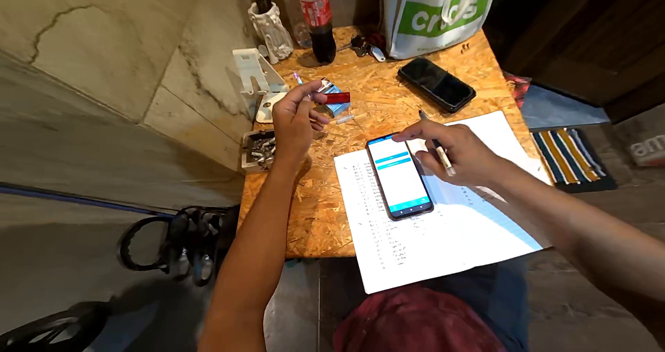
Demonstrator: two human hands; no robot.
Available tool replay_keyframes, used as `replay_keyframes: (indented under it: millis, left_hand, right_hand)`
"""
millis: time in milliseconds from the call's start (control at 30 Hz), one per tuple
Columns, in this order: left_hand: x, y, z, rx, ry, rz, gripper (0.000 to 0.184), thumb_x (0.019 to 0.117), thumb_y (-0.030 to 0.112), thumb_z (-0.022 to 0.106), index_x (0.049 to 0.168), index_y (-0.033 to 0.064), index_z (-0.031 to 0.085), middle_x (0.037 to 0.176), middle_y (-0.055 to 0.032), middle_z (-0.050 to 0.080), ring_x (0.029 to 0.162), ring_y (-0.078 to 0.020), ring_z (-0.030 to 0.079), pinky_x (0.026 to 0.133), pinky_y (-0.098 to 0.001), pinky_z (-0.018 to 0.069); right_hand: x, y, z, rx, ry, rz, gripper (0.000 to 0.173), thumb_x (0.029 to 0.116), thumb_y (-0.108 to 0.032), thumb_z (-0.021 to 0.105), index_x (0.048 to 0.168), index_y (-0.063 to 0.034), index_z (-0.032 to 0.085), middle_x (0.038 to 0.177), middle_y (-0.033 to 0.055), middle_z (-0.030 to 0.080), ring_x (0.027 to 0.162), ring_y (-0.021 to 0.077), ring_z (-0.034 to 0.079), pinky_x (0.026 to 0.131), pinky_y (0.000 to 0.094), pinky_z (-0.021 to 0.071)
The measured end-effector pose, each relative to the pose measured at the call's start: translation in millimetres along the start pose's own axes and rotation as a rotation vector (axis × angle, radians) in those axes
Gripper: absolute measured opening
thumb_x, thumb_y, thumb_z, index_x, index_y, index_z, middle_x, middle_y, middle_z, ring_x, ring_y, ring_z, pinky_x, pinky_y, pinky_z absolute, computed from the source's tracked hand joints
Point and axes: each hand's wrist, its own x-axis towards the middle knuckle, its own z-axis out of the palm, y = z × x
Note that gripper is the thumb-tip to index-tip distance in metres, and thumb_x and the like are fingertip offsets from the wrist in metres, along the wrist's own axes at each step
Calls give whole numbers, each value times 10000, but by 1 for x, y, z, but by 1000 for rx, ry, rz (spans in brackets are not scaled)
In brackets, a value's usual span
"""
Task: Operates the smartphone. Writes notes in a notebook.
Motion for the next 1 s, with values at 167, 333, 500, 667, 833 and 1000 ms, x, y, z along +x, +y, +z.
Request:
replay_keyframes:
  millis: [167, 333, 500, 667, 833, 1000]
  left_hand:
    - [4, -2, -1, -16, 1, 13, 388, 1074, 53, 335, 1323, 21, 631, 1118, -88, 735, 702, -157, 711, 587, -313, 609]
    - [3, -3, 0, 2, -19, 12, 394, 1076, 61, 338, 1336, 41, 633, 1133, -82, 738, 712, -159, 716, 591, -317, 613]
    - [3, -3, 0, -20, -8, 23, 391, 1082, 79, 340, 1350, 49, 623, 1136, -92, 730, 714, -171, 715, 594, -324, 615]
    - [-2, 2, 4, 63, -11, -73, 356, 1105, 159, 417, 1418, 109, 578, 1236, -70, 697, 788, -175, 731, 649, -341, 637]
    - [-3, -2, 7, 95, -18, -145, 368, 1060, 182, 559, 1422, 117, 579, 1301, -82, 678, 902, -220, 749, 725, -391, 652]
    - [-6, -3, 5, 111, -24, -177, 407, 1041, 149, 588, 1445, 114, 555, 1320, -91, 665, 919, -220, 746, 742, -392, 648]
  right_hand:
    - [-7, 13, 19, 96, 66, -38, 384, 938, -173, 519, 1299, -119, 640, 871, -15, 683, 528, 39, 472, 468, 265, 449]
    - [-7, 12, 21, 107, 46, 8, 397, 953, -180, 545, 1340, -138, 625, 879, -9, 681, 549, 52, 501, 495, 279, 483]
    - [-6, 11, 24, 42, 7, 33, 408, 983, -198, 545, 1382, -149, 616, 746, 17, 629, 582, 119, 556, 554, 357, 520]
    - [-7, 14, 21, 79, -43, 26, 419, 1016, -205, 509, 1424, -143, 584, 1191, 54, 723, 764, 148, 671, 709, 401, 578]
    - [-5, 10, 20, 55, -52, 11, 403, 1016, -206, 504, 1404, -138, 588, 1162, 62, 731, 763, 186, 682, 700, 443, 575]
    - [-4, 7, 22, 47, -47, -6, 378, 1019, -201, 507, 1377, -127, 601, 1199, 51, 727, 795, 191, 699, 712, 448, 579]
